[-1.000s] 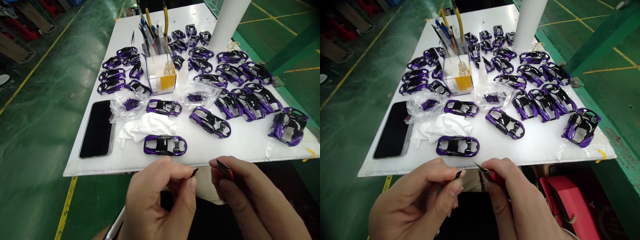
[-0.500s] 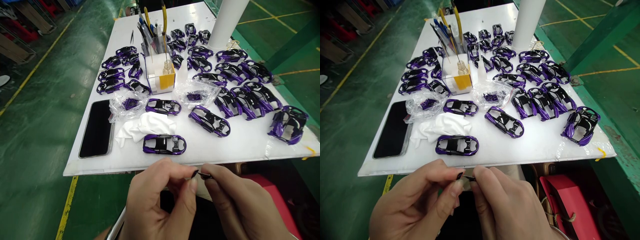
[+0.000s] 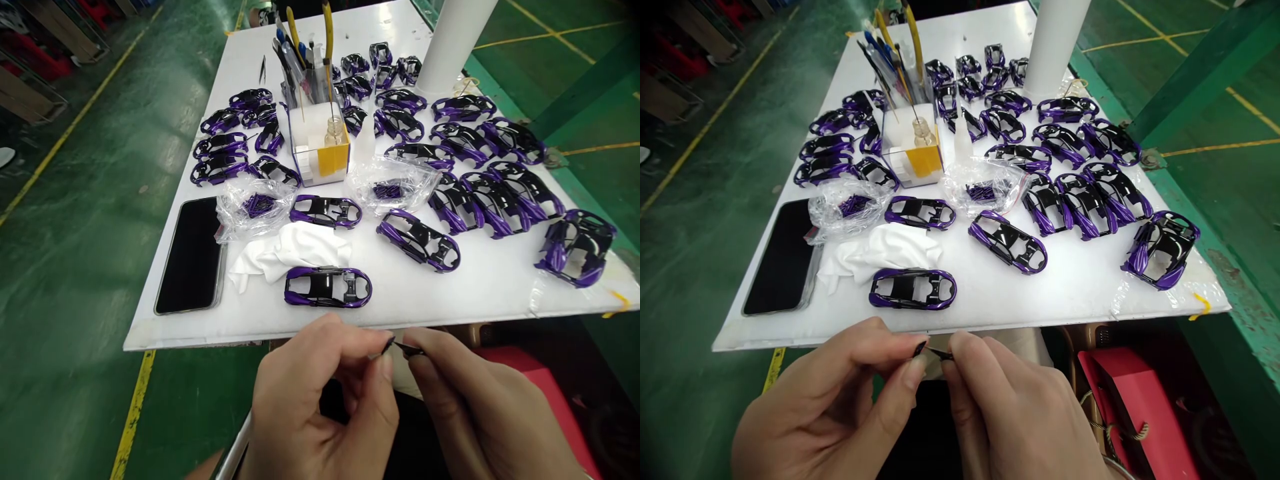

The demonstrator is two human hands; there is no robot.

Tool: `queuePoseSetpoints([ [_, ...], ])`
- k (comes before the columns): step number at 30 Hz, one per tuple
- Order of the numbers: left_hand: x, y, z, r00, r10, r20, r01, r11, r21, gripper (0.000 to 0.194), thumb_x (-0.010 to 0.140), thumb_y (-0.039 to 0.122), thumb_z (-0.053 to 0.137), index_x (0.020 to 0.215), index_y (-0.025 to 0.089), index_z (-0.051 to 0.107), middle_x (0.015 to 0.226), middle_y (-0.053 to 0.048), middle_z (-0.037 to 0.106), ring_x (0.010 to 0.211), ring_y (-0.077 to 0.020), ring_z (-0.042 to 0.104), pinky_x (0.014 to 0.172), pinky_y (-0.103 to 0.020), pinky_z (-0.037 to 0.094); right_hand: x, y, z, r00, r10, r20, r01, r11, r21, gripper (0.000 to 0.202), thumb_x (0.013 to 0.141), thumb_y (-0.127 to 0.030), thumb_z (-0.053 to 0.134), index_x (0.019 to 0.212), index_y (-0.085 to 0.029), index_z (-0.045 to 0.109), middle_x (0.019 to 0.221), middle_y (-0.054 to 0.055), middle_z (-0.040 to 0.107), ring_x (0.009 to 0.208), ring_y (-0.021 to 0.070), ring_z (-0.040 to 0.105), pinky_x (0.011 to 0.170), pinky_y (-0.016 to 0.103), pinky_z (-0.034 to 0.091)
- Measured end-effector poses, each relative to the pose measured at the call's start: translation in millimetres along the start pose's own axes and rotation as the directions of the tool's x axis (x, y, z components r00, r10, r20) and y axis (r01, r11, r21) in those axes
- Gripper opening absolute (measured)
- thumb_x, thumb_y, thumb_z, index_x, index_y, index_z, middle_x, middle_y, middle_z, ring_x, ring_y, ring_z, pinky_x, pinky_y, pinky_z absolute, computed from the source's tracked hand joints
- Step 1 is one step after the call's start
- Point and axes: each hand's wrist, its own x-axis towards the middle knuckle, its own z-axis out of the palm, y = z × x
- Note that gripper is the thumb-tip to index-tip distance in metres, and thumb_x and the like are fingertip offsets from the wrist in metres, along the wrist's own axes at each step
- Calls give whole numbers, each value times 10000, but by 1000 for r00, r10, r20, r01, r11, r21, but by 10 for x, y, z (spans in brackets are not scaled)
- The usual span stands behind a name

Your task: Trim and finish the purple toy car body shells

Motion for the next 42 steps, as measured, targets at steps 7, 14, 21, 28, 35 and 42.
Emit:
queuePoseSetpoints([
  [7, -9, 24, 5, 1000, -17, 0, 17, 999, 30, 267, 814, 44, 600, 862, 303, 647, 604, 98, 571, 481, -71, 564, 465, -176, 474, 2, 43, 33, 994, -96, -42, 96, 995, -18, 174, 1100, -290, 360, 981, -278, 486, 702, -56, 630, 471, 115, 595, 437, 177, 467],
  [14, -25, -32, -20, 997, 50, 52, -51, 998, 20, 252, 846, 43, 605, 892, 290, 616, 630, 84, 538, 481, -75, 530, 452, -195, 452, -10, 22, 2, 999, -30, 32, 30, 999, 13, 205, 1078, -264, 384, 928, -260, 522, 690, -17, 636, 459, 130, 598, 427, 196, 472],
  [21, -59, -68, -59, 996, -5, 88, 4, 1000, 13, 221, 869, 73, 595, 877, 292, 618, 665, 81, 528, 554, -79, 535, 524, -205, 448, -15, 31, -13, 993, -42, 109, 36, 998, 52, 202, 1084, -248, 378, 918, -258, 494, 680, -26, 624, 454, 124, 584, 419, 188, 458],
  [28, -27, -101, -125, 982, -44, 186, 50, 998, -29, 194, 896, 86, 584, 872, 276, 616, 676, 79, 509, 548, -69, 526, 502, -181, 447, 3, 63, -32, 986, -122, 116, 132, 988, -83, 204, 1068, -184, 318, 955, -264, 467, 671, -50, 606, 420, 128, 568, 403, 201, 452],
  [35, 29, -199, -132, 968, 127, 216, -131, 991, 5, 214, 889, 53, 593, 942, 260, 610, 687, 56, 529, 581, -99, 545, 504, -233, 437, 84, 74, -164, 953, -6, 302, -11, 998, 54, 274, 1082, -247, 327, 874, -250, 504, 684, -23, 630, 495, 135, 615, 453, 203, 481],
  [42, 8, -204, -135, 970, 101, 221, -97, 995, -29, 206, 891, 77, 605, 960, 268, 632, 714, 55, 565, 601, -91, 565, 527, -208, 468, 188, 61, -217, 940, 41, 338, -87, 989, 123, 299, 1075, -294, 348, 814, -261, 492, 595, -48, 591, 477, 140, 587, 471, 215, 478],
])
